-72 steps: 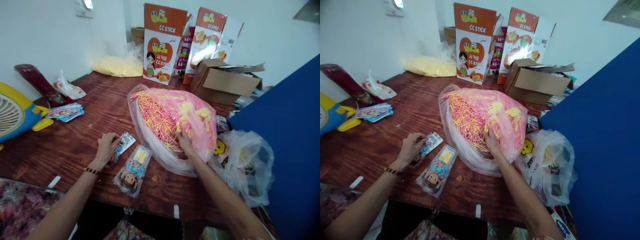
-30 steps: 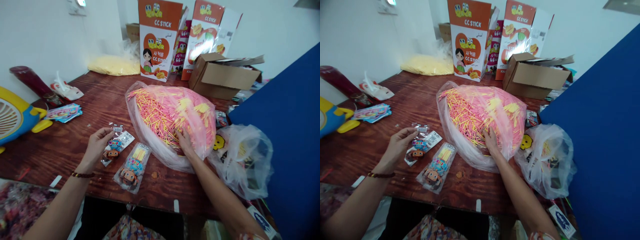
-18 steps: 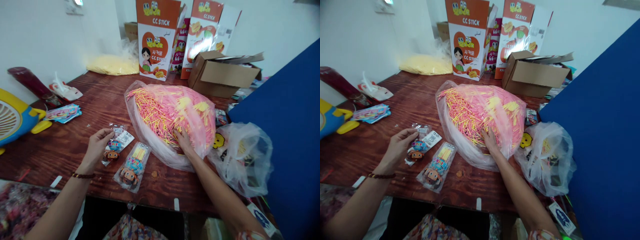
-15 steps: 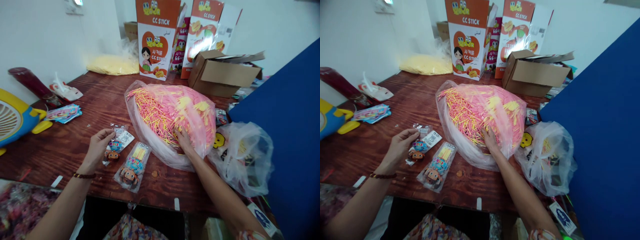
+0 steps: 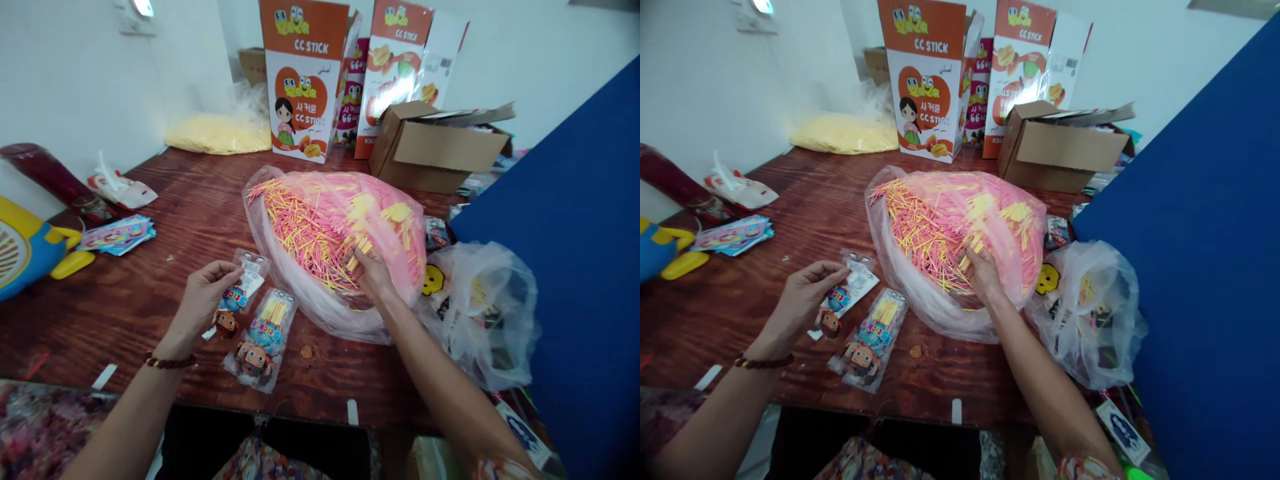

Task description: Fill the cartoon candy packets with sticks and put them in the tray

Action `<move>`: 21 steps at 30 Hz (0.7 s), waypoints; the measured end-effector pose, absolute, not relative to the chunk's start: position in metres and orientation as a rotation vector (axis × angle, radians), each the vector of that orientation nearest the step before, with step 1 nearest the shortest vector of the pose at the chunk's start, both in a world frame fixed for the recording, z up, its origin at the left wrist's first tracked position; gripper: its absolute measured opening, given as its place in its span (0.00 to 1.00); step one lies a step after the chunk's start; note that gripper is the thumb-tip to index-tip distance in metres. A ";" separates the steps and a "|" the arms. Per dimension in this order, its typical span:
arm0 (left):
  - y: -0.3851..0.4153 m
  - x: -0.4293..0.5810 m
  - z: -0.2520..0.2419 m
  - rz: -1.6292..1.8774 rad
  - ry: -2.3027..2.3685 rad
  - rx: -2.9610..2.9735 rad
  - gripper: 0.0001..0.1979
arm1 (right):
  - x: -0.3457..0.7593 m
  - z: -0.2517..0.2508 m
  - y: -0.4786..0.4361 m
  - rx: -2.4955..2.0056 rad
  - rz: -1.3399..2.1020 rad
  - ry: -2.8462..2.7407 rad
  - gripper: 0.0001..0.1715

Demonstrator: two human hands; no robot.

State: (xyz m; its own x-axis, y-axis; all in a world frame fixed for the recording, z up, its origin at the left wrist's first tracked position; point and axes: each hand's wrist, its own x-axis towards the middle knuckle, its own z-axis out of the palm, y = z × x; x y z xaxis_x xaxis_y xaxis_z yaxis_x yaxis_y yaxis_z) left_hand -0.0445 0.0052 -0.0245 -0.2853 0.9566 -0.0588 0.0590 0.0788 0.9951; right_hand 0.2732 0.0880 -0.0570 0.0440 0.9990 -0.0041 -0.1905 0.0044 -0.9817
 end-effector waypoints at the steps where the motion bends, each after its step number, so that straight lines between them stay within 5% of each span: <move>1: 0.005 -0.036 -0.021 1.283 1.486 1.120 0.14 | 0.269 -0.050 0.085 -1.044 1.327 -1.016 0.18; 14: -0.009 0.005 -0.020 0.991 1.285 1.482 0.10 | 0.206 -0.007 0.036 -0.898 0.984 -2.112 0.13; 21: -0.021 -0.002 -0.043 0.941 1.280 1.507 0.11 | 0.203 -0.014 0.027 -0.933 0.971 -2.237 0.14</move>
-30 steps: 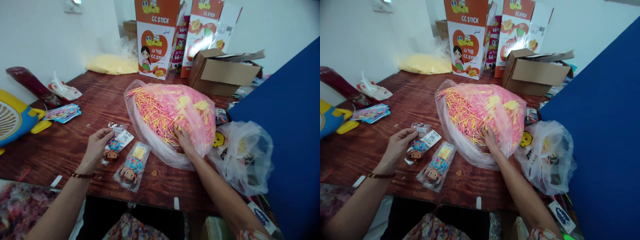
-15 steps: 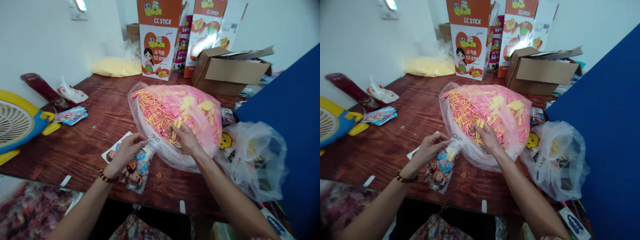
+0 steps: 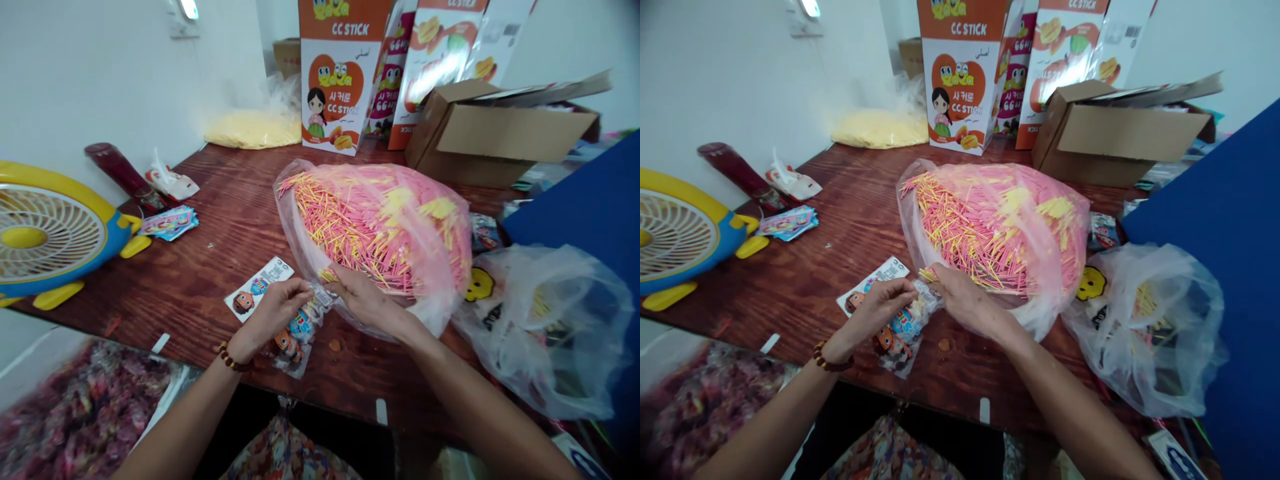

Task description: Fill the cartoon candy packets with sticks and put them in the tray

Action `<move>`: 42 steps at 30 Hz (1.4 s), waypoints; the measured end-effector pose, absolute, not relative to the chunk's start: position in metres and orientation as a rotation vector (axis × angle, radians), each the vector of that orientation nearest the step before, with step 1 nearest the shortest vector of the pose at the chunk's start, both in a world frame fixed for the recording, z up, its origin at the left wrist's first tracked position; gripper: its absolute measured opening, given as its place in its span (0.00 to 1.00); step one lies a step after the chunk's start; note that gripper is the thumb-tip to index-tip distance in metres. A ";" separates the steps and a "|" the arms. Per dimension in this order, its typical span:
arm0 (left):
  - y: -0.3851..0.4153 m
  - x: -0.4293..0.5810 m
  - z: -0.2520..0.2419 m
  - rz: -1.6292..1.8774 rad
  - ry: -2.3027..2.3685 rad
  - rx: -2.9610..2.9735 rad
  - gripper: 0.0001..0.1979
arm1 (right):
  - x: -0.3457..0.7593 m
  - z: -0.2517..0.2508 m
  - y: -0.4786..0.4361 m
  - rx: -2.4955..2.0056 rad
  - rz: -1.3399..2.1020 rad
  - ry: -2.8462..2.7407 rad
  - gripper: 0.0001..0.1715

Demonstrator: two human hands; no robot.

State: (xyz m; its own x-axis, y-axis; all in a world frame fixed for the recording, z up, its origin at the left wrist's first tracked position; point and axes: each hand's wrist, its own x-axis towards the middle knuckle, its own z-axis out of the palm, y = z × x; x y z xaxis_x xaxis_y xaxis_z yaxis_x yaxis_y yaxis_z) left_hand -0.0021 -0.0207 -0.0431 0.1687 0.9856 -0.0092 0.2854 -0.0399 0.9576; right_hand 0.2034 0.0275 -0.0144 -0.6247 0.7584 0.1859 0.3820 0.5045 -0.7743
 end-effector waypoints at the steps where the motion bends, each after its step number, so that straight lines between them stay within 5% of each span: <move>1: -0.022 -0.002 -0.043 0.941 1.275 1.499 0.12 | 0.204 -0.015 0.027 -0.935 0.983 -2.232 0.14; 16: -0.028 0.009 -0.044 0.844 1.202 1.465 0.15 | 0.232 -0.029 0.034 -1.094 1.047 -2.182 0.11; 22: -0.031 0.011 -0.039 0.891 1.235 1.483 0.15 | 0.287 -0.061 0.083 -1.980 0.413 -2.172 0.11; 31: -0.033 0.011 -0.040 0.984 1.260 1.487 0.12 | 0.283 -0.071 0.082 -2.056 0.439 -2.243 0.13; 38: -0.031 0.008 -0.036 1.115 1.213 1.440 0.11 | 0.255 -0.027 0.057 -1.081 1.258 -1.204 0.11; 42: -0.030 0.011 -0.034 1.124 1.211 1.460 0.12 | 0.211 0.009 0.026 -0.704 1.420 -0.926 0.11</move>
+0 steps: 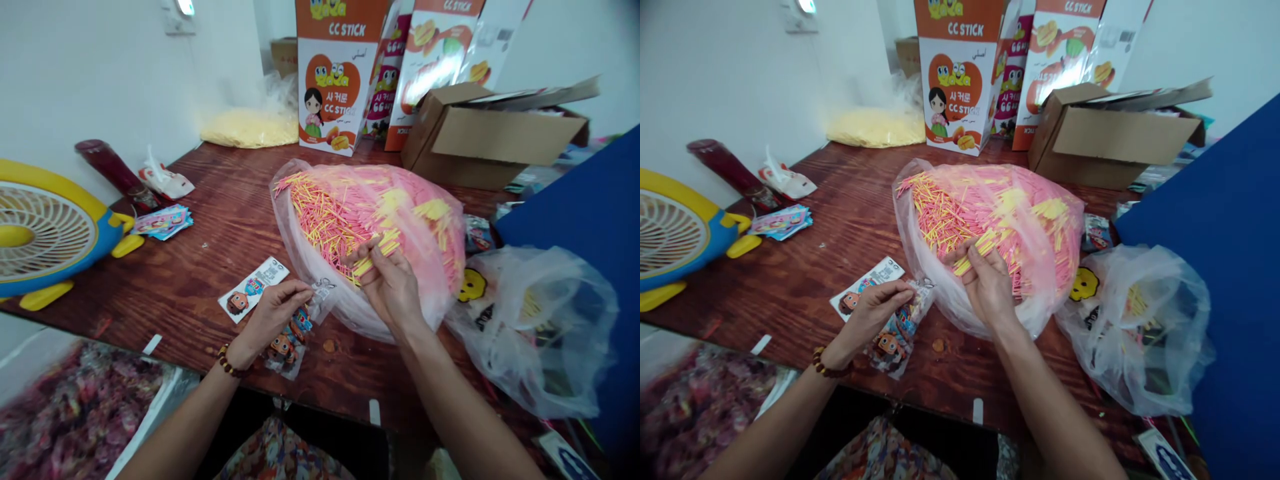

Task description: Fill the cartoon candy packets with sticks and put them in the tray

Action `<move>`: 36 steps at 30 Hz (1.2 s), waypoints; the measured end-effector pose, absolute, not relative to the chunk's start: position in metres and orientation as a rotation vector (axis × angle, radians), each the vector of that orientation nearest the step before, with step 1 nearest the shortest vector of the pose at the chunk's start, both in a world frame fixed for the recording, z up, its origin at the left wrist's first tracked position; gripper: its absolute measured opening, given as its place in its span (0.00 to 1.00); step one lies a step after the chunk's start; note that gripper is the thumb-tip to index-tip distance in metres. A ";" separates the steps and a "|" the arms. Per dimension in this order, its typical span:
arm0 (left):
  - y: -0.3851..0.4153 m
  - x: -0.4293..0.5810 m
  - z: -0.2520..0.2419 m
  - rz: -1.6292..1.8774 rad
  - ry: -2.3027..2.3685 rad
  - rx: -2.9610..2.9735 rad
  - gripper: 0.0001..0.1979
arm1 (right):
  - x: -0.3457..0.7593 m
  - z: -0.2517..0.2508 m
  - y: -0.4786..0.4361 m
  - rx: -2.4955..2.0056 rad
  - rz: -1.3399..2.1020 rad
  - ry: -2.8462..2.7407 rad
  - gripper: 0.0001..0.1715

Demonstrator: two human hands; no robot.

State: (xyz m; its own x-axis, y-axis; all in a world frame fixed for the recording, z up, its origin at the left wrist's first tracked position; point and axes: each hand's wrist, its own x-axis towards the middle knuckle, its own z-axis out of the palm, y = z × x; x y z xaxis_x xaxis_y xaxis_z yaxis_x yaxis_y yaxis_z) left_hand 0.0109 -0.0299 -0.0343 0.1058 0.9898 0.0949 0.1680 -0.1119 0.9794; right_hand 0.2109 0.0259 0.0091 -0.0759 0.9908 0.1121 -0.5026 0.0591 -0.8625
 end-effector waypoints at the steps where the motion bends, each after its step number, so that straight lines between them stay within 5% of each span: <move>1: -0.030 0.011 -0.034 1.122 1.209 1.463 0.12 | 0.201 0.015 0.020 -0.663 1.432 -0.905 0.10; 15: -0.027 0.011 -0.025 1.240 1.168 1.319 0.09 | 0.169 0.001 0.003 -0.764 1.419 -1.353 0.07; 21: -0.022 0.013 -0.024 1.295 1.122 1.211 0.10 | 0.178 0.011 0.009 -0.820 1.285 -1.596 0.29; 28: -0.014 0.014 -0.022 1.371 1.077 1.149 0.12 | 0.196 0.022 0.018 -0.889 1.091 -2.075 0.30; 30: -0.012 0.012 -0.019 1.393 1.072 1.127 0.13 | 0.202 0.021 0.022 -0.903 1.147 -2.013 0.27; 33: -0.013 0.008 -0.013 1.410 1.059 1.149 0.13 | 0.207 0.021 0.026 -0.986 1.051 -1.936 0.10; 36: -0.016 0.004 -0.005 1.419 1.116 1.262 0.10 | 0.204 0.027 0.026 -0.967 0.911 -1.957 0.08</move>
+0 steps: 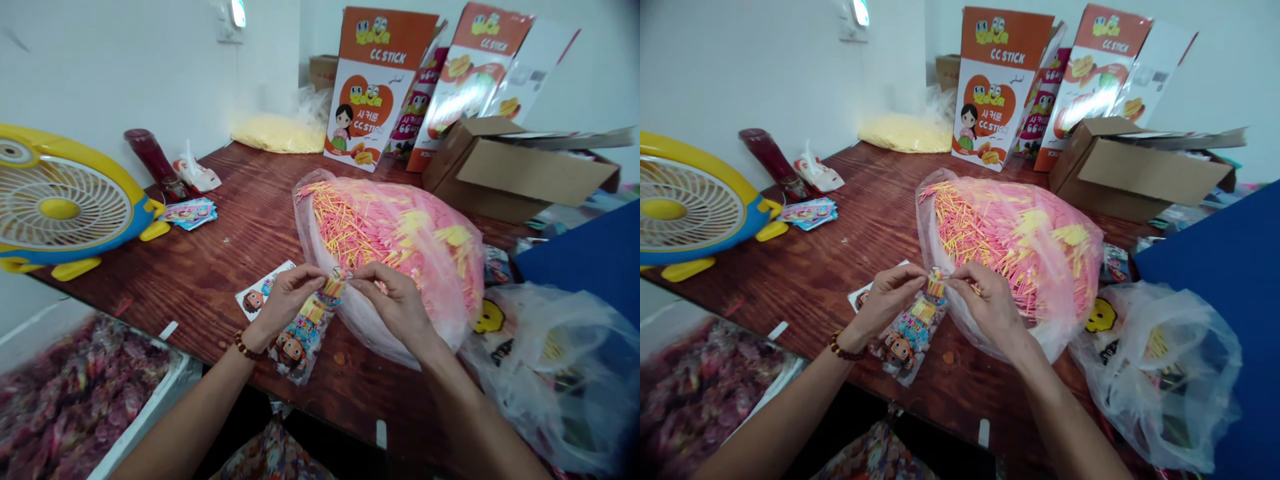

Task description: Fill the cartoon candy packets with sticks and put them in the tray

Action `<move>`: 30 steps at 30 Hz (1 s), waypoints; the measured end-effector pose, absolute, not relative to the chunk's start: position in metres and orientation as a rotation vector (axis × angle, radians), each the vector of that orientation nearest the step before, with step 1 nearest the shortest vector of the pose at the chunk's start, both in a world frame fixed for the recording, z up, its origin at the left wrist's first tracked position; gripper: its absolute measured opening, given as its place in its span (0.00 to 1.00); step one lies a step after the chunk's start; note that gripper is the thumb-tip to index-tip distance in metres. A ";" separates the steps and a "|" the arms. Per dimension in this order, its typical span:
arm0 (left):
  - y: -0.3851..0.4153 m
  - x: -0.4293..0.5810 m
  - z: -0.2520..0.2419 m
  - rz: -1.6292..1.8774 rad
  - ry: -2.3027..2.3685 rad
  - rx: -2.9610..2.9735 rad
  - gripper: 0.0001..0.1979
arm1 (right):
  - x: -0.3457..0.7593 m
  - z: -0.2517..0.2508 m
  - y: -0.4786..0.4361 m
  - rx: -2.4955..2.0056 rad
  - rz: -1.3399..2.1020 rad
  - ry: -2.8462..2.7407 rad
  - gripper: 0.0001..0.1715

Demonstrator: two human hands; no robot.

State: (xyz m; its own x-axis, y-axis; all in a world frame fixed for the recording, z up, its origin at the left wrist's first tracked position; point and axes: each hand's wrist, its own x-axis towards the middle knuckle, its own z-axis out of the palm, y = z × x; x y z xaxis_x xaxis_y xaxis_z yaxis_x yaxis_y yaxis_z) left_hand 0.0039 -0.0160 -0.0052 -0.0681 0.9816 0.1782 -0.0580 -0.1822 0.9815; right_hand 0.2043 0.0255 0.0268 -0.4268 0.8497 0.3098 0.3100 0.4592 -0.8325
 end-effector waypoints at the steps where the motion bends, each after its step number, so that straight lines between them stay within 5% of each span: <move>1: -0.017 0.003 -0.003 1.448 1.144 1.303 0.08 | 0.202 0.030 0.025 -0.940 0.889 -1.962 0.07; 10: -0.024 -0.004 0.013 1.580 1.251 1.528 0.06 | 0.189 0.041 0.025 -0.921 1.046 -1.819 0.07; 18: -0.033 -0.027 -0.026 1.051 1.515 1.651 0.09 | 0.174 -0.015 0.018 -1.226 1.624 -1.631 0.10; 24: -0.046 -0.027 -0.071 0.858 1.675 1.914 0.15 | 0.171 -0.066 0.015 -1.487 1.243 -1.924 0.05; 30: -0.054 -0.025 -0.081 0.737 1.762 2.119 0.22 | 0.200 -0.033 0.025 -1.446 0.932 -2.102 0.07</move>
